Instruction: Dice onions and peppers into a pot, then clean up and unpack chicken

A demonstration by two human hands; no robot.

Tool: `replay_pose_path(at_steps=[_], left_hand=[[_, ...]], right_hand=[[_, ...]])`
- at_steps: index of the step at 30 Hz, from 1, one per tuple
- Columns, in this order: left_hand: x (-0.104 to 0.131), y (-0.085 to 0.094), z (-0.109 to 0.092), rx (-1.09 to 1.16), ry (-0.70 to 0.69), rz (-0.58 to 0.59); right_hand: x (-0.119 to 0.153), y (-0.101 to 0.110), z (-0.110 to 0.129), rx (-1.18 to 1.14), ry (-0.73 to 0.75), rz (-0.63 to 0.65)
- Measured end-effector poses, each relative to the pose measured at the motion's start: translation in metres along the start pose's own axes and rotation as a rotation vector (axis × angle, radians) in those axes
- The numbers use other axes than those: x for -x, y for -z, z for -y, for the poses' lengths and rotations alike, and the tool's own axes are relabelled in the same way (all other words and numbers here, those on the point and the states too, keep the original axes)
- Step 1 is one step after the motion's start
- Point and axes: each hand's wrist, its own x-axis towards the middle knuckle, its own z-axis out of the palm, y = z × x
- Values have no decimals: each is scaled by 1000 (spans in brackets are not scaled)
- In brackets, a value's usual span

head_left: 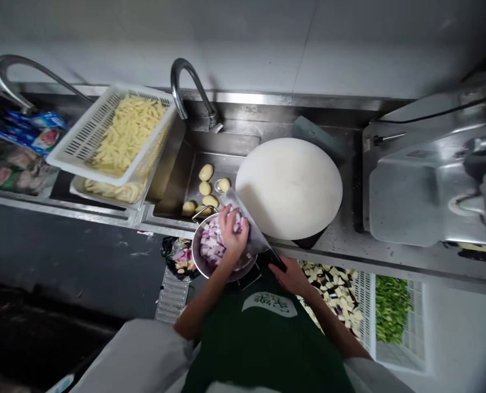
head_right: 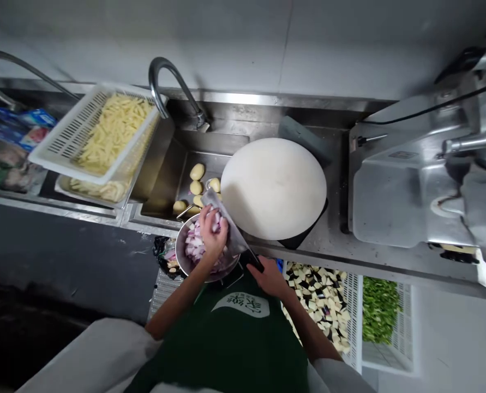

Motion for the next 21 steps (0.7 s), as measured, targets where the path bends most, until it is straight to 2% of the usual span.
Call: replay_pose_path(at_steps=[2, 5, 7, 10, 13, 16, 19, 21], left_hand=[[26, 29, 23, -36, 63, -29], [57, 57, 59, -49, 108, 88], [63, 72, 77, -39, 127, 145], [50, 84, 97, -28, 154, 114], [30, 72, 110, -94, 140, 217], [26, 42, 112, -172, 121, 315], [41, 18, 103, -136, 56, 425], [49, 15, 94, -107, -4, 525]], right_hand=[[3, -5, 6, 83, 47, 16], [7, 4, 13, 184, 114, -60], [10, 21, 16, 226, 120, -143], [13, 53, 18, 365, 120, -334], [4, 82, 11, 604, 133, -601], [-17, 103, -6, 834, 128, -811], [-38, 116, -28, 956, 110, -875], [-48, 120, -43, 981, 89, -884]])
